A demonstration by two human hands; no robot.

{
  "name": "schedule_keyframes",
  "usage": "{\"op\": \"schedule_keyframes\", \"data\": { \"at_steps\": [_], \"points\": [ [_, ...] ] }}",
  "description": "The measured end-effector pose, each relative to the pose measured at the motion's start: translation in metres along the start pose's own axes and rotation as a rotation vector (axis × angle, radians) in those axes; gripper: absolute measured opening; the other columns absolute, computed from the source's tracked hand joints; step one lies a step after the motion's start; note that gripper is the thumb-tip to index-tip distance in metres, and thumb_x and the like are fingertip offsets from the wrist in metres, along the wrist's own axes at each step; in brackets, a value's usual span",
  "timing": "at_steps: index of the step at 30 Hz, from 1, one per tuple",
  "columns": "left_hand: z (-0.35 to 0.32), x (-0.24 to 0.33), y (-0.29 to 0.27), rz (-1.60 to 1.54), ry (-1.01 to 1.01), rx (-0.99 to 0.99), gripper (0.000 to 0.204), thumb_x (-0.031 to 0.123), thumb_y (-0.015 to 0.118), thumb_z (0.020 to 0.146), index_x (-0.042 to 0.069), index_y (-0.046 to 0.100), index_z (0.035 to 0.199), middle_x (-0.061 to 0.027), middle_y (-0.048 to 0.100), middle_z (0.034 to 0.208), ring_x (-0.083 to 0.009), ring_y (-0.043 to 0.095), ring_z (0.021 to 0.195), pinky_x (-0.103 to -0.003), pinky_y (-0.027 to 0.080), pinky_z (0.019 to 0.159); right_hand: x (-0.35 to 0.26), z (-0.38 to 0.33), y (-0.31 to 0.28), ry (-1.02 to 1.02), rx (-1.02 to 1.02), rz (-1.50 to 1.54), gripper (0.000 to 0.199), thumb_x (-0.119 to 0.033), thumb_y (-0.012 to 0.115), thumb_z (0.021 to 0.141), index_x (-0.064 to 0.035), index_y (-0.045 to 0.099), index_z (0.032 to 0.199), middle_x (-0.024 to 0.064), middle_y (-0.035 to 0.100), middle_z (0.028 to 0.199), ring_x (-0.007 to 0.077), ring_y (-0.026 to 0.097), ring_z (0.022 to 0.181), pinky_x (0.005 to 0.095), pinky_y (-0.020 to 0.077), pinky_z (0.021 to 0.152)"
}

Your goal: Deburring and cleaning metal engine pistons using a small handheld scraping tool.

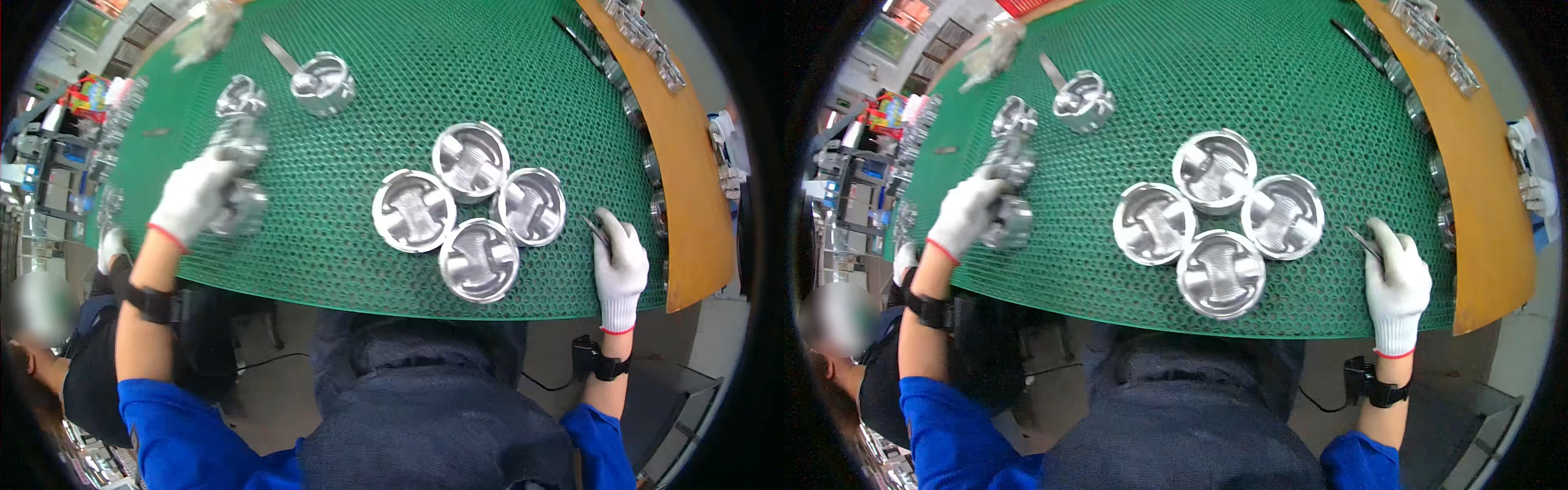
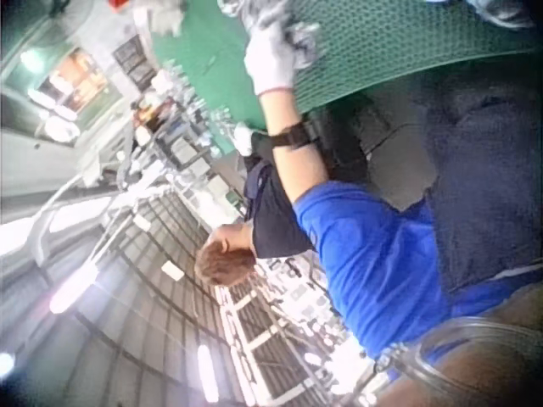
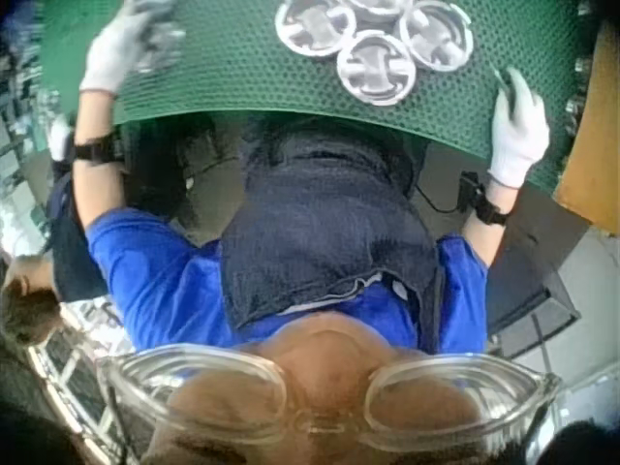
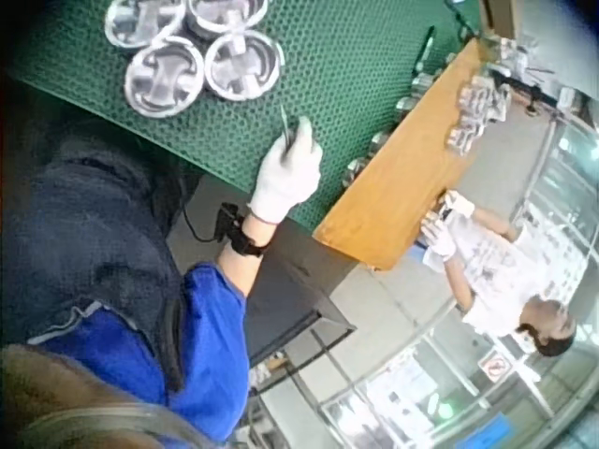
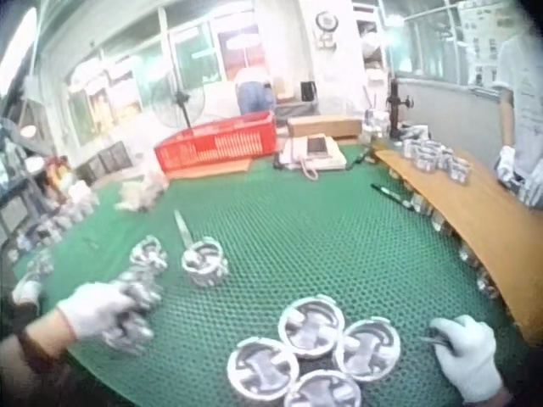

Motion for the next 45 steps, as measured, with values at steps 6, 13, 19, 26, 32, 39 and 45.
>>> {"op": "schedule_keyframes", "data": {
  "at_steps": [6, 13, 19, 26, 32, 39, 45],
  "points": [
    [-0.025, -0.033, 0.015, 0.098, -0.261, 0.164, 0.036, 0.001, 0.065, 0.078, 0.012, 0.070, 0.111, -0.0155, 0.063, 0.128, -0.0368, 0.065, 0.107, -0.044, 0.053, 0.092, 0.001, 0.003, 0.004, 0.050, -0.066, 0.039, 0.038, -0.009, 0.078, 0.080, -0.0141, 0.072, 0.117, 0.0114, 0.069, 0.092, 0.0283, 0.070, 0.075, 0.0355, 0.0550, 0.067],
    [-0.018, 0.172, -0.023, -0.351, 0.457, 0.342, 0.057, 0.006, 0.082, 0.060, 0.013, 0.069, 0.115, -0.0154, 0.057, 0.132, -0.0408, 0.055, 0.121, -0.055, 0.045, 0.105, 0.000, 0.002, -0.004, 0.023, -0.087, -0.016, 0.036, -0.022, 0.076, 0.084, -0.0135, 0.071, 0.119, 0.0089, 0.067, 0.089, 0.0275, 0.068, 0.074, 0.0353, 0.0541, 0.067],
    [0.019, 0.189, 0.003, -0.229, 0.543, 0.313, 0.052, 0.018, 0.085, 0.064, 0.014, 0.065, 0.111, -0.0098, 0.059, 0.122, -0.0363, 0.054, 0.121, -0.056, 0.038, 0.111, -0.049, -0.012, -0.029, 0.013, -0.167, 0.209, 0.040, -0.005, 0.061, 0.090, -0.0074, 0.064, 0.131, 0.0154, 0.070, 0.099, 0.0282, 0.070, 0.082, 0.0337, 0.0554, 0.076],
    [0.007, 0.179, -0.014, -0.259, 0.327, 0.551, 0.063, 0.011, 0.085, 0.060, 0.011, 0.064, 0.120, -0.0178, 0.057, 0.130, -0.0397, 0.053, 0.124, -0.055, 0.038, 0.110, -0.080, -0.031, -0.056, 0.334, -0.488, 0.693, 0.045, -0.002, 0.048, 0.096, -0.0002, 0.054, 0.140, 0.0068, 0.066, 0.089, 0.0130, 0.061, 0.077, 0.0269, 0.0516, 0.075],
    [-0.004, 0.244, 0.004, -0.565, 0.636, 0.478, 0.038, 0.019, 0.084, 0.059, 0.010, 0.067, 0.092, -0.0140, 0.056, 0.134, -0.0411, 0.051, 0.124, -0.060, 0.042, 0.104, -0.107, 0.000, -0.054, 0.552, -0.721, 1.142, 0.046, -0.012, 0.045, 0.098, -0.0012, 0.051, 0.143, 0.0017, 0.055, 0.072, 0.0044, 0.043, 0.055, 0.0189, 0.0368, 0.051],
    [-0.072, 0.188, 0.018, -0.604, 0.234, 0.336, 0.037, 0.007, 0.082, 0.060, 0.014, 0.073, 0.095, -0.0266, 0.054, 0.138, -0.0461, 0.054, 0.125, -0.052, 0.045, 0.105, -0.121, 0.008, -0.044, 0.109, -0.851, 0.733, 0.042, -0.008, 0.055, 0.093, -0.0052, 0.061, 0.134, 0.0130, 0.070, 0.083, 0.0133, 0.063, 0.059, 0.0285, 0.0517, 0.054],
    [-0.082, 0.191, 0.042, -0.845, 0.152, 0.362, 0.036, 0.014, 0.086, 0.062, 0.015, 0.074, 0.096, -0.0137, 0.064, 0.114, -0.0366, 0.062, 0.110, -0.050, 0.050, 0.098, -0.166, 0.038, -0.018, -0.533, -0.521, 0.141, 0.031, -0.013, 0.063, 0.089, -0.0228, 0.071, 0.118, 0.0031, 0.062, 0.069, 0.0226, 0.065, 0.061, 0.0350, 0.0531, 0.056]
  ]
}}
Point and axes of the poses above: each hand's wrist, its own z-axis towards the middle knuckle, its own y-axis out of the palm, x = y × z, the point moved 3 cm from there along z, towards the middle knuckle
